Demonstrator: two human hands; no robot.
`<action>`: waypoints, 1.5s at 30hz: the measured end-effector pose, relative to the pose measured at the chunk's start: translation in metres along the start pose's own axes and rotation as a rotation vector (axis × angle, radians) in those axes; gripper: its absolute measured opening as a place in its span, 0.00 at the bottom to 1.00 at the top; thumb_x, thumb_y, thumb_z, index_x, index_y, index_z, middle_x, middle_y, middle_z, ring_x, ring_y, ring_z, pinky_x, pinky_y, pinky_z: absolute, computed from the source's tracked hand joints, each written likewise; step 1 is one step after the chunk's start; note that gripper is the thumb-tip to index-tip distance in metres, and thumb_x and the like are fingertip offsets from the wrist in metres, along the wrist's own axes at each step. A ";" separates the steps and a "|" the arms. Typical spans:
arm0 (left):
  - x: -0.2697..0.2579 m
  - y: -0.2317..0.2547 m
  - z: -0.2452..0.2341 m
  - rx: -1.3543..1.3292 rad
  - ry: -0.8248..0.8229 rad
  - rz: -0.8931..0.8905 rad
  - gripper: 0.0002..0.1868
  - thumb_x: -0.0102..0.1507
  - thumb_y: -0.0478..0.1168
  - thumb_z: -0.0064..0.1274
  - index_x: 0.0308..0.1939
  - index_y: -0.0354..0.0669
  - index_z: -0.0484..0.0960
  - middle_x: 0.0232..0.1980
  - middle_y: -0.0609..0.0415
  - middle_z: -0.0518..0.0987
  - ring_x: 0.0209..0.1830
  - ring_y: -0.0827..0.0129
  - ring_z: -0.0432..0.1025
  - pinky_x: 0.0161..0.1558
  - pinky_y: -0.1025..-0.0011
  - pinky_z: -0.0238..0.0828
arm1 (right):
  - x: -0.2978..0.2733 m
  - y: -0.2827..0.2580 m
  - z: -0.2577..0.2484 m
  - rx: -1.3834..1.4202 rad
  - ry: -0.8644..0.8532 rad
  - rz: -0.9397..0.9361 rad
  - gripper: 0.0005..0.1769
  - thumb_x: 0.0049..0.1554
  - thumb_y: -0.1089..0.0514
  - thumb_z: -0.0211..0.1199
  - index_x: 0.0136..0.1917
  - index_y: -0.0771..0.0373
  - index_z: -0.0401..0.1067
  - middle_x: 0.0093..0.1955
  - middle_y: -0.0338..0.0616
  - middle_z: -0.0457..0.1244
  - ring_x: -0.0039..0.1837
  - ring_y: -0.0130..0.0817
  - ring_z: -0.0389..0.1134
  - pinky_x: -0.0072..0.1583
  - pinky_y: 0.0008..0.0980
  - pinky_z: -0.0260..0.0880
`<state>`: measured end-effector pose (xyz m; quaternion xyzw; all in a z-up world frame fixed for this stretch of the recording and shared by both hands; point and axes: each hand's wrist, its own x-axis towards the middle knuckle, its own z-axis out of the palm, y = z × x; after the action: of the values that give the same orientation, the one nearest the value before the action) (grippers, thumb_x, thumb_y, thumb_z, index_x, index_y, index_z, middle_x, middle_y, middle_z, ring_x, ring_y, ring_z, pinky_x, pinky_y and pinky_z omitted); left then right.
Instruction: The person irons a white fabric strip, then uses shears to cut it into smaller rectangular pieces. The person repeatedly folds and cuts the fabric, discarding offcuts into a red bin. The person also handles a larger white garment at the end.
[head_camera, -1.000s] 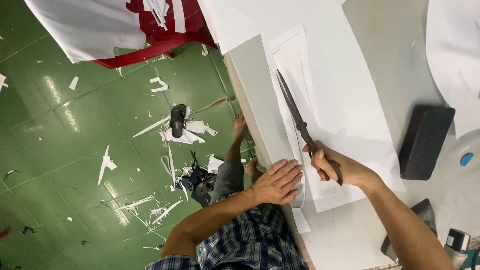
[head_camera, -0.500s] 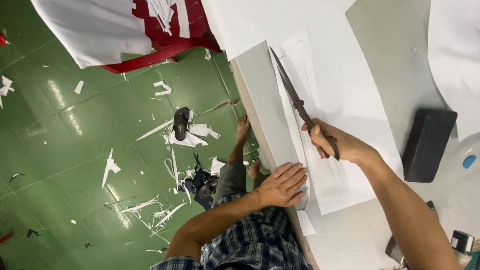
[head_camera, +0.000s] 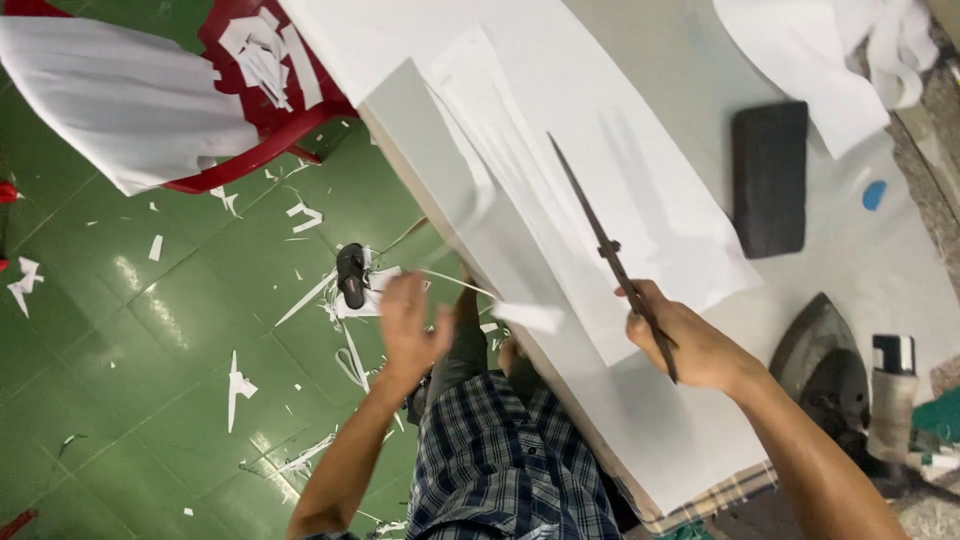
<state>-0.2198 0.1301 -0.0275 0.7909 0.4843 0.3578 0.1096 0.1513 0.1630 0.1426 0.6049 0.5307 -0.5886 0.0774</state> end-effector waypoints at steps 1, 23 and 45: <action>-0.009 -0.017 -0.021 0.201 0.092 -0.090 0.32 0.59 0.36 0.55 0.68 0.30 0.70 0.65 0.34 0.70 0.65 0.39 0.64 0.66 0.44 0.57 | -0.023 0.024 0.007 0.040 0.039 0.005 0.44 0.57 0.28 0.32 0.67 0.66 0.59 0.29 0.47 0.64 0.32 0.42 0.69 0.39 0.40 0.69; -0.019 0.229 0.112 0.358 -0.379 -0.116 0.45 0.70 0.67 0.27 0.75 0.30 0.62 0.80 0.39 0.55 0.82 0.51 0.48 0.79 0.48 0.37 | -0.126 0.230 0.063 0.356 -0.291 0.114 0.49 0.48 0.23 0.36 0.71 0.53 0.64 0.27 0.35 0.48 0.30 0.25 0.51 0.37 0.30 0.75; -0.023 0.222 0.119 0.155 -0.359 -0.150 0.45 0.68 0.65 0.37 0.75 0.28 0.56 0.81 0.33 0.50 0.82 0.46 0.41 0.77 0.42 0.24 | -0.077 0.187 0.063 -0.008 -0.128 0.139 0.53 0.57 0.24 0.31 0.77 0.66 0.53 0.47 0.71 0.70 0.50 0.60 0.75 0.45 0.50 0.70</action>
<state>0.0069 0.0184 -0.0086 0.8097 0.5405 0.1635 0.1596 0.2684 -0.0036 0.0862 0.6013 0.4837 -0.6170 0.1542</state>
